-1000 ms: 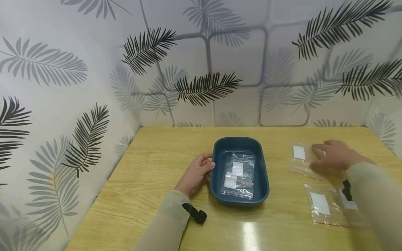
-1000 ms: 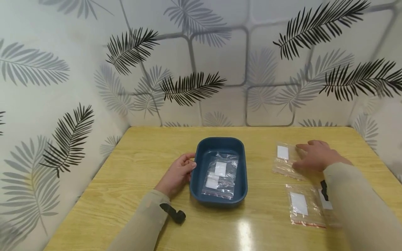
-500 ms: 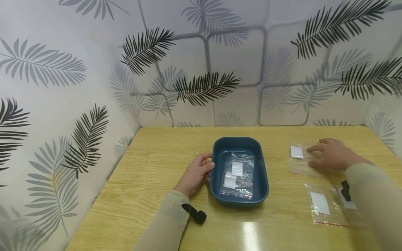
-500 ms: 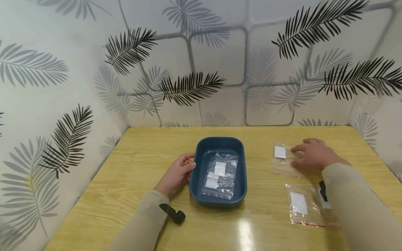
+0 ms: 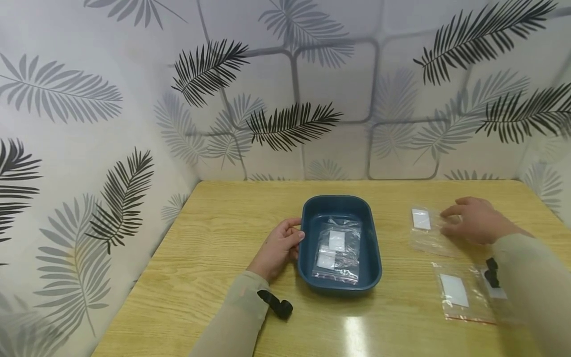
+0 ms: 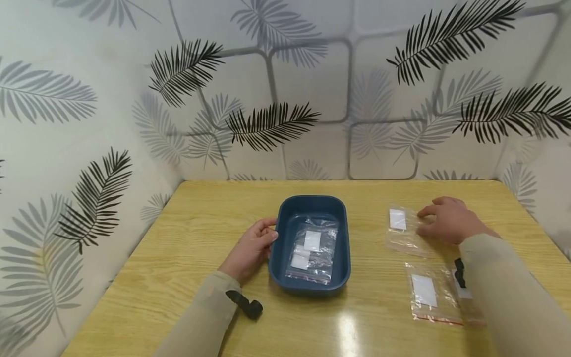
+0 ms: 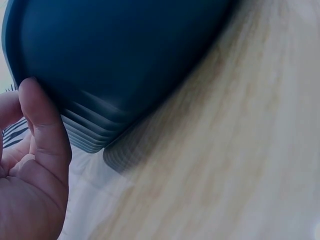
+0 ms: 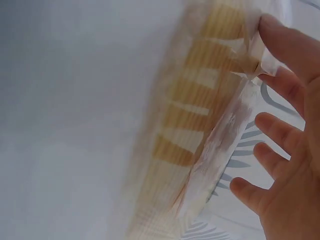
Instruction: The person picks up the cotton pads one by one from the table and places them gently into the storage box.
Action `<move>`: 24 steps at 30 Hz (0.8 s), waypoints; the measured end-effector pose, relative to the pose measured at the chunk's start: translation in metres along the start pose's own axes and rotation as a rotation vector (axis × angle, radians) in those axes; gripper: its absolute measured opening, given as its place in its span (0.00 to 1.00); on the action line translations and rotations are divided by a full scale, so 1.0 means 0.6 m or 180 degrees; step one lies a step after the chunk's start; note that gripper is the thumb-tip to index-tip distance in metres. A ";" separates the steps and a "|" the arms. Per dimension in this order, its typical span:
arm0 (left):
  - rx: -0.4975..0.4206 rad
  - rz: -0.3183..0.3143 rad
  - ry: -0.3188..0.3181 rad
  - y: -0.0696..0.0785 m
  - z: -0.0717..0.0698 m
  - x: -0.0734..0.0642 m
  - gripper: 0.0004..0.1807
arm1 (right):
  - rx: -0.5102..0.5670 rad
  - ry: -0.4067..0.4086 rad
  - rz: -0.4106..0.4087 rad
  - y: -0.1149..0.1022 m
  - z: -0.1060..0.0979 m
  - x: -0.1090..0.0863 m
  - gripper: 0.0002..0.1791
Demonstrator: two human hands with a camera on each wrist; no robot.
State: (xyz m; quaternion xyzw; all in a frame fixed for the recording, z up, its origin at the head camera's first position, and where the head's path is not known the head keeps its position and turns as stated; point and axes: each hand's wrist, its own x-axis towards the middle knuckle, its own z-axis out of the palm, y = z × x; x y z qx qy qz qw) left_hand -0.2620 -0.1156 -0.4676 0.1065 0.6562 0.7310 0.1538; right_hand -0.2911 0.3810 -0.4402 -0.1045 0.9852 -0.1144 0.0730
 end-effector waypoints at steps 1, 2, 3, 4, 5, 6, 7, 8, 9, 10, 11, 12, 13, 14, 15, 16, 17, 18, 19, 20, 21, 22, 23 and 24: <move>0.0004 0.0002 0.0002 0.000 0.000 0.000 0.24 | 0.0006 0.0024 -0.0029 -0.003 -0.001 -0.001 0.31; 0.0005 0.0002 0.0003 0.000 0.000 -0.001 0.24 | 0.0016 0.0046 -0.0053 -0.006 -0.002 -0.001 0.27; 0.0000 0.0006 -0.0001 0.000 0.000 -0.001 0.24 | 0.0008 0.0073 -0.0090 -0.009 -0.003 -0.001 0.24; -0.0005 0.0011 -0.0006 0.000 0.000 -0.001 0.24 | -0.0012 0.0098 -0.0121 -0.012 -0.004 -0.002 0.21; -0.0010 0.0014 -0.0008 0.000 0.000 -0.001 0.24 | -0.0038 0.0107 -0.0133 -0.015 -0.005 -0.002 0.19; -0.0011 0.0015 -0.0008 0.000 0.000 0.000 0.24 | -0.0055 0.0123 -0.0150 -0.018 -0.005 -0.002 0.17; -0.0016 0.0011 -0.0003 -0.001 0.000 0.000 0.24 | -0.0095 0.0146 -0.0197 -0.020 -0.006 -0.001 0.15; -0.0016 0.0014 -0.0005 -0.001 0.000 0.000 0.24 | -0.0149 0.0156 -0.0221 -0.022 -0.006 -0.001 0.13; -0.0017 0.0016 -0.0005 -0.001 0.000 0.000 0.24 | -0.0207 0.0166 -0.0247 -0.024 -0.006 0.000 0.12; -0.0016 0.0016 0.0000 -0.002 0.000 0.000 0.24 | -0.0262 0.0174 -0.0274 -0.026 -0.006 0.002 0.11; -0.0021 0.0015 0.0002 -0.002 0.000 0.000 0.24 | -0.0308 0.0185 -0.0303 -0.027 -0.006 0.003 0.10; -0.0024 0.0014 0.0000 -0.002 0.000 0.000 0.24 | -0.0330 0.0191 -0.0314 -0.028 -0.006 0.004 0.10; -0.0027 0.0014 -0.0001 -0.002 0.000 0.000 0.24 | -0.0354 0.0188 -0.0319 -0.028 -0.006 0.006 0.10; -0.0032 0.0015 -0.0006 -0.002 0.000 0.001 0.24 | -0.0349 0.0181 -0.0303 -0.029 -0.006 0.007 0.10; -0.0039 0.0013 -0.0010 -0.002 0.000 0.001 0.24 | -0.0310 0.0172 -0.0281 -0.029 -0.007 0.008 0.11; -0.0042 0.0011 -0.0015 -0.002 0.000 0.001 0.24 | -0.0266 0.0165 -0.0258 -0.029 -0.007 0.009 0.11; -0.0043 0.0011 -0.0021 -0.001 0.000 0.001 0.24 | -0.0198 0.0155 -0.0221 -0.029 -0.007 0.010 0.11; -0.0043 0.0008 -0.0026 -0.001 0.000 0.001 0.24 | -0.0143 0.0150 -0.0195 -0.030 -0.008 0.011 0.11; -0.0043 0.0006 -0.0029 -0.001 0.000 0.001 0.24 | -0.0097 0.0155 -0.0187 -0.030 -0.009 0.012 0.11; -0.0044 0.0003 -0.0030 -0.001 0.000 0.000 0.24 | -0.0068 0.0174 -0.0193 -0.031 -0.011 0.013 0.11; -0.0045 0.0000 -0.0029 -0.001 0.000 0.000 0.24 | -0.0017 0.0184 -0.0180 -0.031 -0.013 0.013 0.11; -0.0043 -0.0002 -0.0027 -0.001 -0.001 0.000 0.24 | 0.0020 0.0208 -0.0188 -0.033 -0.016 0.013 0.11; -0.0038 0.0003 -0.0024 -0.001 -0.001 0.000 0.24 | 0.0050 0.0228 -0.0204 -0.035 -0.019 0.013 0.12; -0.0036 0.0004 -0.0018 -0.001 -0.001 0.000 0.24 | 0.0073 0.0249 -0.0220 -0.038 -0.022 0.013 0.12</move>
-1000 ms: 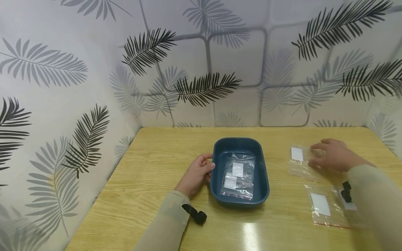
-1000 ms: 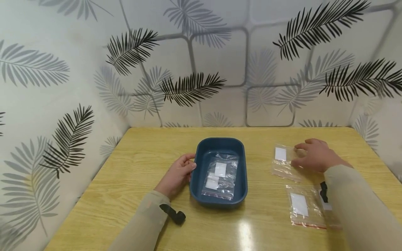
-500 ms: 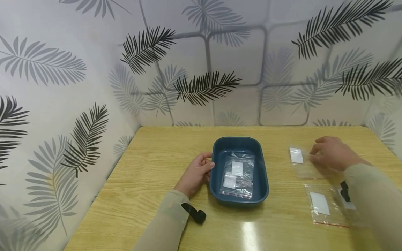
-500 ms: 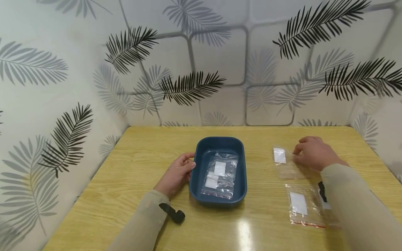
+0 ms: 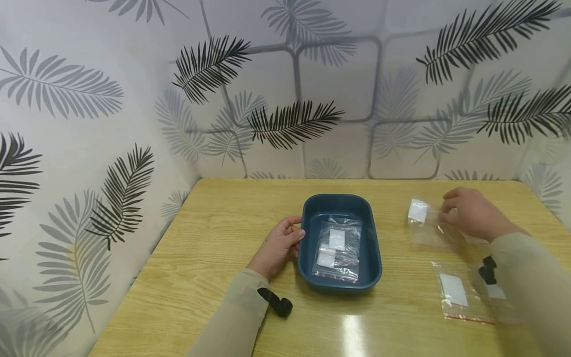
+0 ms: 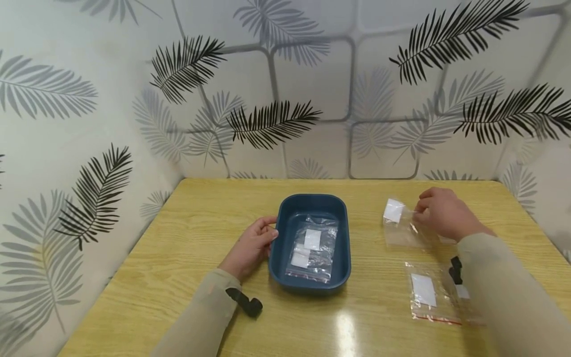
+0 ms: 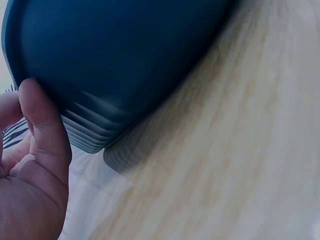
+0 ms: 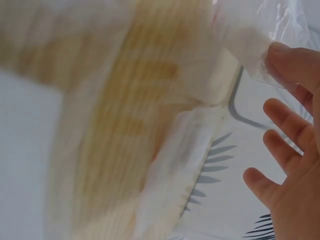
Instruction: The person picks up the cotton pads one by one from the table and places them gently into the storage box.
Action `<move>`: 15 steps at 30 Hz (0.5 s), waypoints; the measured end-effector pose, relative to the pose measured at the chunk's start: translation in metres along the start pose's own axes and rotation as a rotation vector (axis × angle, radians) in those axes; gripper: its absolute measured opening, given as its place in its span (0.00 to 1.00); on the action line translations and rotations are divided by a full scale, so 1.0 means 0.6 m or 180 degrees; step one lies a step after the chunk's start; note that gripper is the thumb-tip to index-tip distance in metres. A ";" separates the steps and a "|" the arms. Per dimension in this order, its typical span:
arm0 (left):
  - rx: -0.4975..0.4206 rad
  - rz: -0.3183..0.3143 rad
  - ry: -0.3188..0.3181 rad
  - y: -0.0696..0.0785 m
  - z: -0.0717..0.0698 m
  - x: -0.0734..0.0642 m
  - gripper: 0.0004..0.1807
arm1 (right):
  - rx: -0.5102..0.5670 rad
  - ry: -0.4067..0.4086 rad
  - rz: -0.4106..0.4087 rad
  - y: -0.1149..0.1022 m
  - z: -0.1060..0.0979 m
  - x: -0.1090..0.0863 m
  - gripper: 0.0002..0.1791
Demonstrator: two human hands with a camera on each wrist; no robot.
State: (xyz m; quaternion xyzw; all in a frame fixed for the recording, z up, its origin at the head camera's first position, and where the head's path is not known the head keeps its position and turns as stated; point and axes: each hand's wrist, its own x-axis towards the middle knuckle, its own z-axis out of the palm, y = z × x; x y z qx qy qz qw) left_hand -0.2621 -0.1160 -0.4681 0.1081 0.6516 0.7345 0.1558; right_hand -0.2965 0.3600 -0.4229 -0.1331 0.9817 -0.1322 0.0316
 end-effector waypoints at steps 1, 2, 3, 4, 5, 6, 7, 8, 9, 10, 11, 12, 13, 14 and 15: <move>0.0010 0.0005 0.0004 0.001 0.000 0.000 0.24 | 0.0050 0.0015 0.0003 -0.003 -0.003 -0.001 0.13; 0.0015 0.0005 0.0005 0.001 0.000 0.001 0.24 | 0.0100 0.0026 0.0007 -0.008 -0.006 -0.002 0.13; 0.0016 0.0007 0.0006 0.001 0.000 0.001 0.24 | 0.0159 0.0040 0.0003 -0.013 -0.009 -0.004 0.13; 0.0019 0.0009 0.0005 0.001 0.000 0.001 0.24 | 0.0188 0.0060 -0.0017 -0.019 -0.012 -0.005 0.14; 0.0022 0.0011 0.0006 0.002 0.001 0.001 0.24 | 0.0209 0.0080 -0.0041 -0.025 -0.015 -0.006 0.14; 0.0018 0.0007 0.0008 0.002 0.001 0.001 0.24 | 0.0226 0.0112 -0.0075 -0.032 -0.017 -0.008 0.14; 0.0016 0.0006 0.0005 0.002 0.001 0.002 0.24 | 0.0244 0.0149 -0.0114 -0.037 -0.019 -0.009 0.14; 0.0017 0.0005 0.0006 0.002 0.001 0.002 0.24 | 0.0252 0.0190 -0.0158 -0.044 -0.021 -0.011 0.14; 0.0018 0.0009 0.0006 0.002 0.002 0.002 0.24 | 0.0261 0.0229 -0.0201 -0.050 -0.023 -0.011 0.13; 0.0018 0.0011 0.0004 0.001 0.002 0.001 0.24 | 0.0277 0.0260 -0.0227 -0.057 -0.025 -0.012 0.13; 0.0016 0.0011 0.0006 0.001 0.002 0.001 0.24 | 0.0296 0.0287 -0.0255 -0.064 -0.026 -0.012 0.13; 0.0014 0.0012 0.0007 0.001 0.002 0.001 0.24 | 0.0321 0.0303 -0.0269 -0.071 -0.028 -0.012 0.13; 0.0013 0.0013 0.0007 0.001 0.002 0.001 0.24 | 0.0339 0.0319 -0.0279 -0.078 -0.029 -0.012 0.12; 0.0011 0.0013 0.0008 0.001 0.002 0.001 0.24 | 0.0354 0.0328 -0.0287 -0.086 -0.030 -0.011 0.12; 0.0007 0.0011 0.0008 0.001 0.002 0.001 0.24 | 0.0362 0.0338 -0.0299 -0.094 -0.031 -0.010 0.11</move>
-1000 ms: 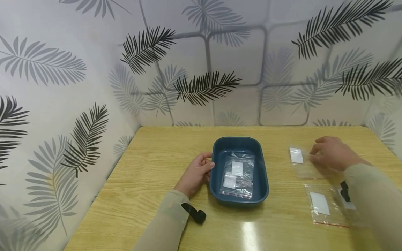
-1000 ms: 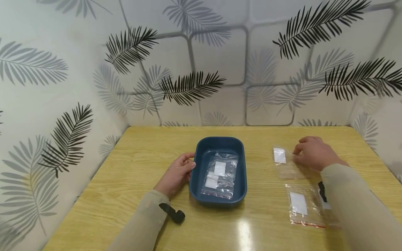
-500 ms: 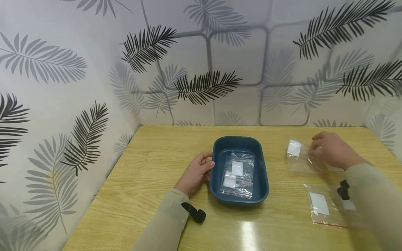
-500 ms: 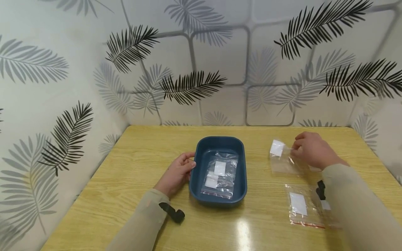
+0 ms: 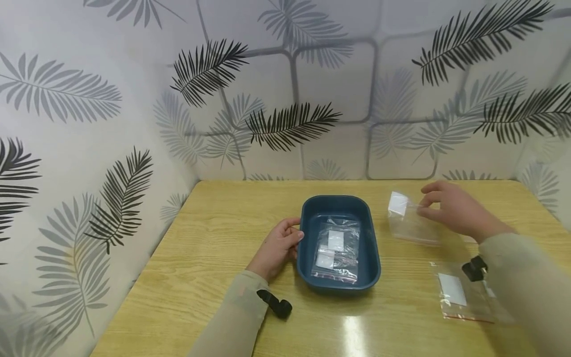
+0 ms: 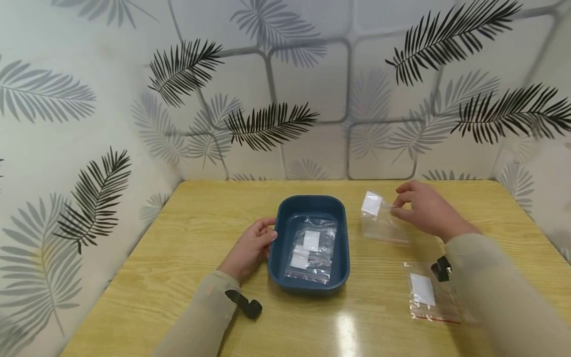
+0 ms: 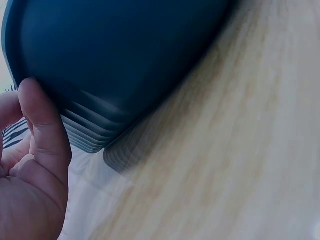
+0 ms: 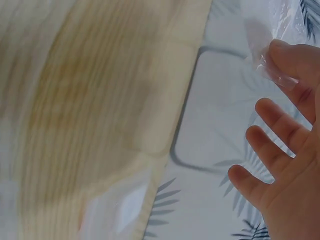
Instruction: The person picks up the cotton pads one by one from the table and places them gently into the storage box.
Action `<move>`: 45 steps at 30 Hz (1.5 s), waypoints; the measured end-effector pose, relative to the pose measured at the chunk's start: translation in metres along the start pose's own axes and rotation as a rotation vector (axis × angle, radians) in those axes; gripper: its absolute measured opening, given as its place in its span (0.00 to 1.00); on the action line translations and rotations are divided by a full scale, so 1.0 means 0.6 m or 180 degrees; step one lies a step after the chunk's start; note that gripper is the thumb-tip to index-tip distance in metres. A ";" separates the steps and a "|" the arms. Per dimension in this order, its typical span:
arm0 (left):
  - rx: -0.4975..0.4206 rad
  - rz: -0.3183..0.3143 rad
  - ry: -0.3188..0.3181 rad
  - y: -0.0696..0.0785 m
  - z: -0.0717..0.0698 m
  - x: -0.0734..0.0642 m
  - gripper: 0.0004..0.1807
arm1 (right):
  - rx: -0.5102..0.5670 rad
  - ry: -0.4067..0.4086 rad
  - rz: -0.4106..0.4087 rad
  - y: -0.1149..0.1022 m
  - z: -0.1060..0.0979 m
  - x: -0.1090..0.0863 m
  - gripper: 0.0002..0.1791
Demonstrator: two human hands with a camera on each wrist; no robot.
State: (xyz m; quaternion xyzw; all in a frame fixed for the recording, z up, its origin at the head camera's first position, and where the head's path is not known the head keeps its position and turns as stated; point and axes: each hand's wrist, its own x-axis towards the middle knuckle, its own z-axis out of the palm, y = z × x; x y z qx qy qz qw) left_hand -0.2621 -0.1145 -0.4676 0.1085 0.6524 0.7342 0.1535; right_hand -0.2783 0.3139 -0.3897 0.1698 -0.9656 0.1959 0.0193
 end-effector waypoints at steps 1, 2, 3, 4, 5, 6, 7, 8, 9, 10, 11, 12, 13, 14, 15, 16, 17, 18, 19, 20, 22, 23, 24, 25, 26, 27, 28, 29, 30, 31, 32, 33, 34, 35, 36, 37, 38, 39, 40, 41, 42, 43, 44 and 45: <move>0.0000 -0.0002 0.0002 0.000 0.000 0.000 0.24 | 0.0009 0.0014 -0.0027 -0.008 0.000 0.002 0.10; 0.0001 -0.0002 0.0006 -0.001 0.000 0.000 0.24 | 0.0012 0.0027 -0.0059 -0.017 0.000 0.003 0.10; 0.0004 -0.0002 0.0007 0.000 0.000 0.000 0.23 | 0.0026 0.0046 -0.0098 -0.026 0.000 0.005 0.10; 0.0005 -0.0005 0.0010 0.000 0.000 0.000 0.23 | 0.0036 0.0078 -0.0158 -0.035 0.001 0.007 0.09; 0.0006 -0.0007 0.0014 0.000 0.000 0.001 0.23 | 0.0041 0.0092 -0.0202 -0.045 0.001 0.009 0.08; 0.0008 -0.0007 0.0017 0.000 0.000 0.001 0.23 | 0.0047 0.0103 -0.0243 -0.055 0.002 0.011 0.08; 0.0005 -0.0006 0.0015 0.000 0.000 0.001 0.23 | 0.0062 0.0109 -0.0280 -0.065 0.003 0.013 0.08; -0.0002 -0.0005 0.0010 0.000 0.000 0.001 0.23 | 0.0075 0.0109 -0.0305 -0.075 0.004 0.015 0.08; -0.0004 -0.0005 0.0005 0.000 0.000 0.001 0.23 | 0.0089 0.0108 -0.0334 -0.085 0.006 0.017 0.07; -0.0007 -0.0002 0.0000 -0.001 0.000 0.001 0.23 | 0.0082 0.0102 -0.0356 -0.094 0.008 0.020 0.07; -0.0008 0.0001 -0.0010 -0.001 -0.001 0.001 0.23 | 0.0077 0.0084 -0.0366 -0.105 0.010 0.023 0.07; -0.0008 0.0004 -0.0016 -0.002 -0.001 0.001 0.23 | 0.0091 0.0079 -0.0383 -0.115 0.012 0.025 0.07; -0.0009 0.0004 -0.0021 -0.002 -0.001 0.001 0.23 | 0.0098 0.0084 -0.0418 -0.125 0.014 0.028 0.07; -0.0008 0.0004 -0.0024 -0.002 -0.001 0.001 0.23 | 0.0097 0.0091 -0.0448 -0.135 0.017 0.031 0.07; -0.0001 0.0003 -0.0023 -0.002 -0.001 0.001 0.23 | 0.0081 0.0101 -0.0482 -0.144 0.020 0.035 0.07; 0.0001 0.0003 -0.0020 -0.002 -0.001 0.001 0.23 | 0.0058 0.0113 -0.0512 -0.154 0.022 0.037 0.07; 0.0002 0.0002 -0.0017 -0.002 -0.002 0.000 0.23 | 0.0044 0.0123 -0.0540 -0.162 0.026 0.041 0.07; 0.0003 -0.0001 -0.0011 -0.002 -0.002 0.000 0.23 | 0.0028 0.0142 -0.0573 -0.169 0.029 0.044 0.07; 0.0003 0.0000 -0.0010 -0.002 -0.002 0.000 0.23 | -0.0001 0.0158 -0.0606 -0.176 0.033 0.047 0.07; 0.0004 -0.0001 -0.0011 -0.002 -0.002 0.000 0.23 | -0.0034 0.0169 -0.0613 -0.181 0.037 0.050 0.07; 0.0002 0.0001 -0.0012 -0.003 -0.001 0.000 0.23 | -0.0096 0.0195 -0.0616 -0.191 0.045 0.055 0.08; -0.0002 0.0000 -0.0014 -0.003 -0.002 0.000 0.24 | -0.0113 0.0207 -0.0617 -0.195 0.048 0.058 0.08; -0.0005 0.0000 -0.0015 -0.003 -0.001 0.000 0.24 | -0.0134 0.0219 -0.0615 -0.198 0.052 0.061 0.08; -0.0008 0.0002 -0.0017 -0.003 -0.001 0.001 0.24 | -0.0146 0.0228 -0.0605 -0.201 0.054 0.063 0.08; -0.0014 0.0002 -0.0019 -0.003 -0.002 0.000 0.24 | -0.0154 0.0241 -0.0596 -0.203 0.057 0.066 0.08; -0.0017 0.0003 -0.0017 -0.003 -0.001 0.001 0.24 | -0.0155 0.0253 -0.0595 -0.206 0.059 0.067 0.08; -0.0020 0.0004 -0.0016 -0.003 -0.002 0.001 0.24 | -0.0150 0.0266 -0.0597 -0.208 0.060 0.069 0.08; -0.0026 0.0005 -0.0015 -0.003 -0.002 0.001 0.24 | -0.0136 0.0277 -0.0595 -0.209 0.062 0.070 0.08; -0.0029 0.0008 -0.0014 -0.003 -0.002 0.001 0.24 | -0.0132 0.0282 -0.0593 -0.211 0.063 0.071 0.07; -0.0030 0.0011 -0.0019 -0.003 -0.002 0.001 0.24 | -0.0126 0.0282 -0.0598 -0.213 0.064 0.072 0.07; -0.0032 0.0015 -0.0017 -0.003 -0.001 0.001 0.24 | -0.0139 0.0273 -0.0599 -0.214 0.065 0.072 0.07; -0.0030 0.0017 -0.0017 -0.003 -0.001 0.001 0.23 | -0.0163 0.0260 -0.0594 -0.215 0.066 0.073 0.08; -0.0027 0.0019 -0.0019 -0.003 -0.001 0.001 0.23 | -0.0194 0.0240 -0.0584 -0.214 0.068 0.073 0.10; -0.0027 0.0018 -0.0017 -0.003 0.000 0.000 0.23 | -0.0218 0.0211 -0.0569 -0.214 0.069 0.073 0.12; -0.0021 0.0017 -0.0019 -0.002 0.000 0.000 0.23 | -0.0242 0.0177 -0.0554 -0.213 0.070 0.072 0.15; -0.0012 0.0016 -0.0013 -0.002 0.000 0.000 0.24 | -0.0267 0.0145 -0.0534 -0.211 0.072 0.072 0.17; -0.0010 0.0011 -0.0002 -0.002 0.000 0.000 0.24 | -0.0283 0.0120 -0.0510 -0.210 0.073 0.072 0.18; -0.0011 0.0005 0.0000 -0.002 0.000 0.000 0.24 | -0.0294 0.0098 -0.0486 -0.207 0.074 0.071 0.19; -0.0013 0.0000 0.0005 -0.002 0.000 0.000 0.24 | -0.0292 0.0075 -0.0467 -0.205 0.075 0.071 0.20; -0.0016 -0.0005 0.0011 -0.002 0.000 0.000 0.24 | -0.0285 0.0059 -0.0450 -0.203 0.076 0.070 0.20; -0.0021 -0.0005 0.0013 -0.002 0.000 0.000 0.24 | -0.0284 0.0051 -0.0440 -0.201 0.076 0.069 0.20; -0.0024 -0.0005 0.0018 -0.002 0.000 0.000 0.24 | -0.0284 0.0049 -0.0433 -0.200 0.077 0.069 0.20; -0.0033 -0.0006 0.0017 -0.002 0.000 0.000 0.24 | -0.0280 0.0048 -0.0424 -0.198 0.077 0.068 0.20; -0.0038 -0.0004 0.0015 -0.002 0.001 0.000 0.24 | -0.0279 0.0048 -0.0426 -0.197 0.076 0.067 0.20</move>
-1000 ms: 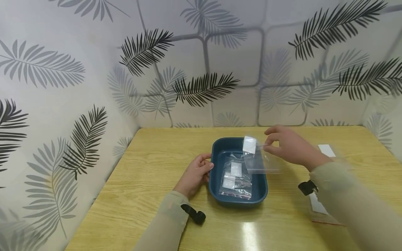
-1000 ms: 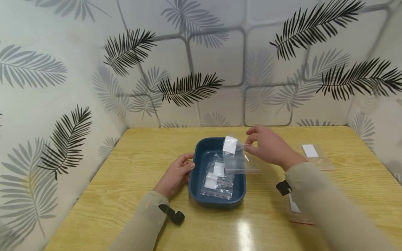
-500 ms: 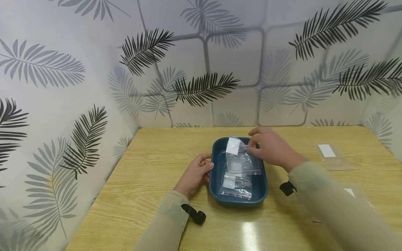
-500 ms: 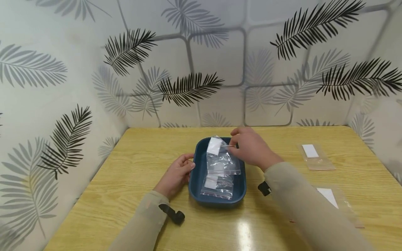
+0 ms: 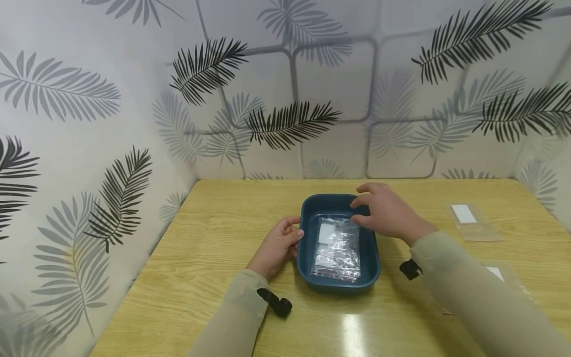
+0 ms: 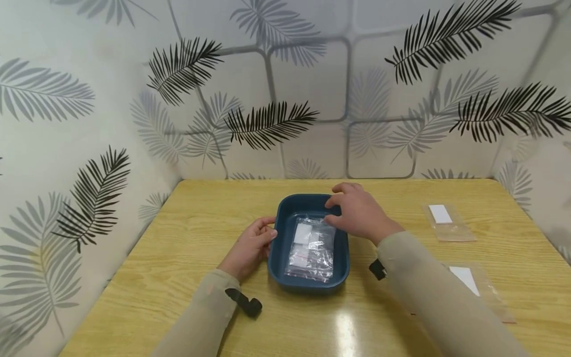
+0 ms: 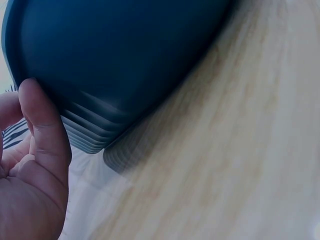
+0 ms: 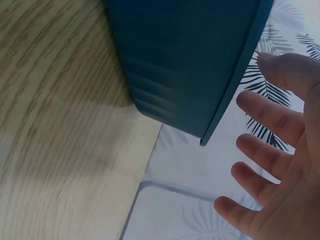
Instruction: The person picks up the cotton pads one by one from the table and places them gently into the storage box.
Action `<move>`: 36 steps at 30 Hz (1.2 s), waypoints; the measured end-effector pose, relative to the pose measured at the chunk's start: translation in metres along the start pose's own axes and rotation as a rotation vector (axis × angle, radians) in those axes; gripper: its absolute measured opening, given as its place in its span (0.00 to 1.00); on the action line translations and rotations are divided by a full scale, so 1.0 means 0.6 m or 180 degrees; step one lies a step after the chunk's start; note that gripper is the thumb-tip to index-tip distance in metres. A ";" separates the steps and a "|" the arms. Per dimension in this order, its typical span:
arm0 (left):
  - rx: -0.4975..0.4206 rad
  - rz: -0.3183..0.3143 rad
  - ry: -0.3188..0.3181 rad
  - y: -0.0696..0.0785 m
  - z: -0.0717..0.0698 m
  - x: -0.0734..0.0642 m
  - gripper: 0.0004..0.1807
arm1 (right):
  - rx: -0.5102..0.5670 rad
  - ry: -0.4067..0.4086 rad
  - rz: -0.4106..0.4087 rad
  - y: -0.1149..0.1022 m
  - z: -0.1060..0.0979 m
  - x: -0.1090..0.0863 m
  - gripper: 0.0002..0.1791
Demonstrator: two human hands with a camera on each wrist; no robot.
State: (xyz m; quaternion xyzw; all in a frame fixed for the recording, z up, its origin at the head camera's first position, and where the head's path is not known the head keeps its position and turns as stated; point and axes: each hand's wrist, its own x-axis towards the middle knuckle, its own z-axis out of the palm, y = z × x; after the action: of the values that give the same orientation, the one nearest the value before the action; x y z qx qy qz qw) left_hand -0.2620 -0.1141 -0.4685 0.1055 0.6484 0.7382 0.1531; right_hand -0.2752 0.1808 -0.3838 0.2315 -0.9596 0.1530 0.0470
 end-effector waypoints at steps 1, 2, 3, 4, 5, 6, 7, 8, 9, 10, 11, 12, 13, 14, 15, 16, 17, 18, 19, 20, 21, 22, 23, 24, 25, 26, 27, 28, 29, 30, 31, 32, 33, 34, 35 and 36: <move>0.0004 0.0008 -0.0001 0.001 0.000 0.000 0.24 | 0.0004 0.0006 0.0001 0.000 -0.001 -0.001 0.20; 0.0010 0.0015 -0.0003 0.001 0.000 0.001 0.24 | 0.0008 0.0018 -0.0008 0.000 -0.002 -0.002 0.20; 0.0008 0.0020 -0.0007 0.002 0.000 0.001 0.24 | 0.0008 0.0028 -0.0019 0.001 -0.002 -0.002 0.20; 0.0013 0.0024 -0.0013 0.002 0.000 0.001 0.24 | 0.0008 0.0035 -0.0029 0.001 -0.003 -0.003 0.20; 0.0009 0.0019 -0.0013 0.003 0.001 0.001 0.24 | 0.0013 0.0039 -0.0034 0.001 -0.003 -0.004 0.20; 0.0004 0.0013 -0.0017 0.003 0.001 0.000 0.25 | 0.0015 0.0040 -0.0040 0.003 -0.003 -0.006 0.20; -0.0004 0.0005 -0.0018 0.003 0.001 0.000 0.25 | 0.0021 0.0037 -0.0036 0.003 -0.002 -0.007 0.20; -0.0012 -0.0006 -0.0015 0.003 0.001 -0.001 0.25 | 0.0031 0.0037 -0.0043 0.004 -0.001 -0.008 0.20; -0.0019 -0.0014 -0.0015 0.003 0.001 -0.002 0.25 | 0.0046 0.0032 -0.0035 0.006 -0.001 -0.010 0.20; -0.0020 -0.0017 -0.0018 0.003 0.001 -0.002 0.25 | 0.0062 0.0030 -0.0032 0.007 0.000 -0.012 0.20; -0.0025 -0.0024 -0.0012 0.003 0.001 -0.002 0.25 | 0.0074 0.0033 -0.0036 0.009 0.000 -0.014 0.20; -0.0021 -0.0024 -0.0016 0.004 0.001 -0.003 0.25 | 0.0083 0.0041 -0.0043 0.012 0.000 -0.016 0.20; -0.0012 -0.0022 -0.0013 0.004 0.001 -0.003 0.25 | 0.0099 0.0052 -0.0053 0.014 -0.001 -0.018 0.20; -0.0003 -0.0022 -0.0012 0.004 0.001 -0.003 0.25 | 0.0102 0.0061 -0.0069 0.016 -0.001 -0.020 0.20; 0.0006 -0.0021 -0.0013 0.005 0.001 -0.003 0.25 | 0.0106 0.0066 -0.0075 0.020 -0.002 -0.022 0.20; 0.0008 -0.0025 -0.0011 0.005 0.001 -0.003 0.25 | 0.0106 0.0074 -0.0088 0.023 -0.003 -0.024 0.20; 0.0016 -0.0029 -0.0009 0.006 0.001 -0.004 0.25 | 0.0109 0.0082 -0.0097 0.027 -0.004 -0.026 0.20; 0.0027 -0.0033 -0.0007 0.006 0.001 -0.004 0.25 | 0.0119 0.0084 -0.0098 0.030 -0.006 -0.028 0.20; 0.0030 -0.0034 -0.0006 0.006 0.001 -0.004 0.25 | 0.0126 0.0091 -0.0103 0.035 -0.006 -0.030 0.20; 0.0030 -0.0035 -0.0005 0.006 0.001 -0.004 0.25 | 0.0122 0.0101 -0.0110 0.040 -0.006 -0.032 0.20; 0.0031 -0.0038 -0.0007 0.006 0.001 -0.004 0.25 | 0.0122 0.0115 -0.0110 0.046 -0.006 -0.034 0.19; 0.0032 -0.0036 -0.0009 0.006 0.001 -0.004 0.25 | 0.0122 0.0118 -0.0109 0.051 -0.007 -0.036 0.19; 0.0033 -0.0034 -0.0012 0.006 0.002 -0.004 0.25 | 0.0121 0.0118 -0.0106 0.057 -0.007 -0.039 0.19; 0.0032 -0.0033 -0.0014 0.006 0.002 -0.004 0.26 | 0.0121 0.0113 -0.0092 0.064 -0.008 -0.041 0.19; 0.0031 -0.0026 -0.0024 0.007 0.002 -0.004 0.26 | 0.0114 0.0109 -0.0079 0.072 -0.007 -0.044 0.19; 0.0032 -0.0023 -0.0026 0.007 0.002 -0.004 0.26 | 0.0099 0.0089 -0.0058 0.079 -0.007 -0.047 0.19; 0.0036 -0.0020 -0.0034 0.007 0.001 -0.003 0.26 | 0.0088 0.0066 -0.0032 0.087 -0.008 -0.050 0.20; 0.0039 -0.0016 -0.0039 0.007 0.001 -0.004 0.27 | 0.0082 0.0030 0.0005 0.096 -0.010 -0.054 0.21; 0.0044 -0.0016 -0.0040 0.007 0.001 -0.004 0.27 | 0.0086 0.0000 0.0048 0.104 -0.011 -0.058 0.21; 0.0049 -0.0018 -0.0039 0.007 0.001 -0.003 0.27 | 0.0090 -0.0033 0.0094 0.114 -0.012 -0.061 0.21; 0.0053 -0.0020 -0.0038 0.007 0.001 -0.003 0.27 | 0.0095 -0.0061 0.0132 0.124 -0.014 -0.065 0.22; 0.0057 -0.0024 -0.0033 0.007 0.001 -0.003 0.26 | 0.0095 -0.0092 0.0171 0.134 -0.016 -0.069 0.22; 0.0060 -0.0029 -0.0033 0.007 0.000 -0.003 0.26 | 0.0109 -0.0117 0.0210 0.144 -0.018 -0.073 0.23; 0.0065 -0.0033 -0.0029 0.006 0.000 -0.003 0.26 | 0.0114 -0.0144 0.0246 0.157 -0.020 -0.077 0.23; 0.0072 -0.0036 -0.0026 0.006 0.000 -0.003 0.26 | 0.0126 -0.0163 0.0282 0.169 -0.021 -0.082 0.23; 0.0075 -0.0039 -0.0026 0.006 0.000 -0.003 0.26 | 0.0111 -0.0171 0.0308 0.183 -0.022 -0.087 0.23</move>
State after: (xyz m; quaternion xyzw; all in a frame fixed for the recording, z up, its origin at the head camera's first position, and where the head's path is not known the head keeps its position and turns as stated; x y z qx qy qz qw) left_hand -0.2606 -0.1153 -0.4649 0.1063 0.6570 0.7292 0.1590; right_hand -0.2792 0.3003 -0.4093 0.1895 -0.9678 0.1656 0.0098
